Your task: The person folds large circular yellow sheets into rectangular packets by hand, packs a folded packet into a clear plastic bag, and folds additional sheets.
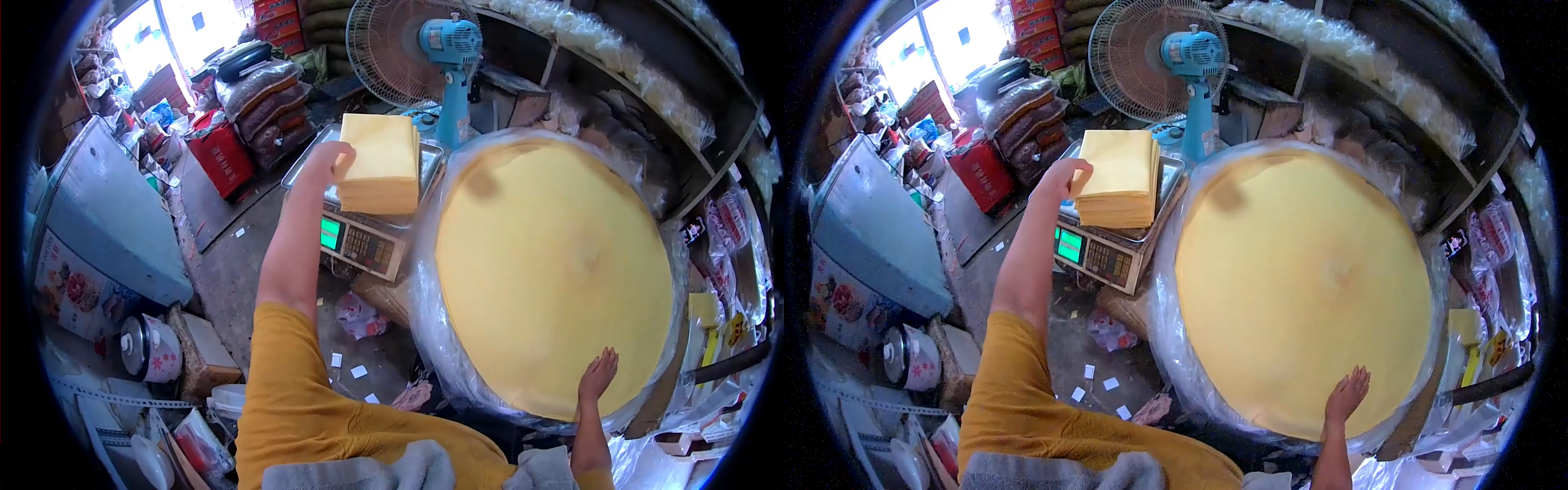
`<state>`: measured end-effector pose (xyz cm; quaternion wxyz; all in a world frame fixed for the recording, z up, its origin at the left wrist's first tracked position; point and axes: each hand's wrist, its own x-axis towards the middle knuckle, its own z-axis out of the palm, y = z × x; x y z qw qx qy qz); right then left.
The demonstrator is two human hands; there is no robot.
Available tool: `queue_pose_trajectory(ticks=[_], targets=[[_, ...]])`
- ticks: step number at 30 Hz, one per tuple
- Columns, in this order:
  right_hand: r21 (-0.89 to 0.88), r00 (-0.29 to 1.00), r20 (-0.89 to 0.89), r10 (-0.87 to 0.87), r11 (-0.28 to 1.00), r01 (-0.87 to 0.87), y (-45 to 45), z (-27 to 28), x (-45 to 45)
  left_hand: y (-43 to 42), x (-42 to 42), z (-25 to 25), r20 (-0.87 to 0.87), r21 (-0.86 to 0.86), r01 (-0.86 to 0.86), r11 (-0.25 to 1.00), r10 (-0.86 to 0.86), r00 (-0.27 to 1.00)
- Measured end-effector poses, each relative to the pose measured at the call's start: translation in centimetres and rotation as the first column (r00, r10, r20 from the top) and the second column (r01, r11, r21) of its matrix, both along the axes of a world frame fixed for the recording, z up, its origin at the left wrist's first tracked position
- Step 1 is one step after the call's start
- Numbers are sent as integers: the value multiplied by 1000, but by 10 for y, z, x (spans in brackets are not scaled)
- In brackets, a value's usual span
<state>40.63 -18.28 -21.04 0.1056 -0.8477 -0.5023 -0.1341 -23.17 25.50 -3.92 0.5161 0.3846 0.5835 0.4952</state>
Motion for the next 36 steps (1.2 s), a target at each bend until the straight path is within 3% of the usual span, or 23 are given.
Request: queue_pose_trajectory(ticks=[2,3,4,6,7,8,9,12,14,16,19,22,25,28,31,34,36], targets=[[-2,1000,4,-4,1000,4,-1,-1,0,-7,7,16,-31,-58,-55,997,53,998],[-1,1000,6,-7,1000,7,0,-1,0,4,2,10,13,46,-54,998,53,999],[2,1000,1,-4,1000,4,0,0,0,-8,8,31,-92,204,24,979,-5,996],[7,1000,-10,-1,1000,1,0,2,-2,-32,30,81,-223,307,37,951,34,974],[6,1000,-9,-7,1000,7,0,3,-2,-37,34,99,-583,446,119,887,187,791],[4,1000,-10,-12,1000,12,1,3,-3,-35,37,111,-802,525,254,812,372,466],[3,1000,-12,-17,1000,17,1,4,-4,-29,43,114,-780,625,292,724,563,274],[15,1000,-31,2,1000,-2,1,8,-6,-39,99,118,-926,358,252,899,376,-28],[31,1000,-29,11,999,-10,0,4,-4,-40,124,87,-911,252,394,884,354,-211],[42,999,-31,7,999,-6,-1,4,-2,-33,141,48,-913,200,405,892,319,-253],[41,999,-43,3,999,-1,0,7,-4,-18,165,9,-910,188,226,956,256,-326],[41,999,-43,-2,999,4,1,8,-5,-7,171,-16,-863,379,206,902,424,-273],[28,998,-57,-8,1000,10,1,10,-6,-18,173,-16,-831,312,283,907,405,-382],[25,998,-56,-12,1000,13,2,11,-7,-32,180,1,-886,116,233,965,207,-415],[23,999,-42,2,1000,-1,1,6,-3,-50,180,31,-939,-84,343,936,41,-341],[14,999,-32,10,1000,-10,1,1,2,-84,178,73,-999,33,411,911,41,-9],[21,999,-42,0,1000,1,0,0,3,-86,165,90,-987,116,305,945,76,140]])
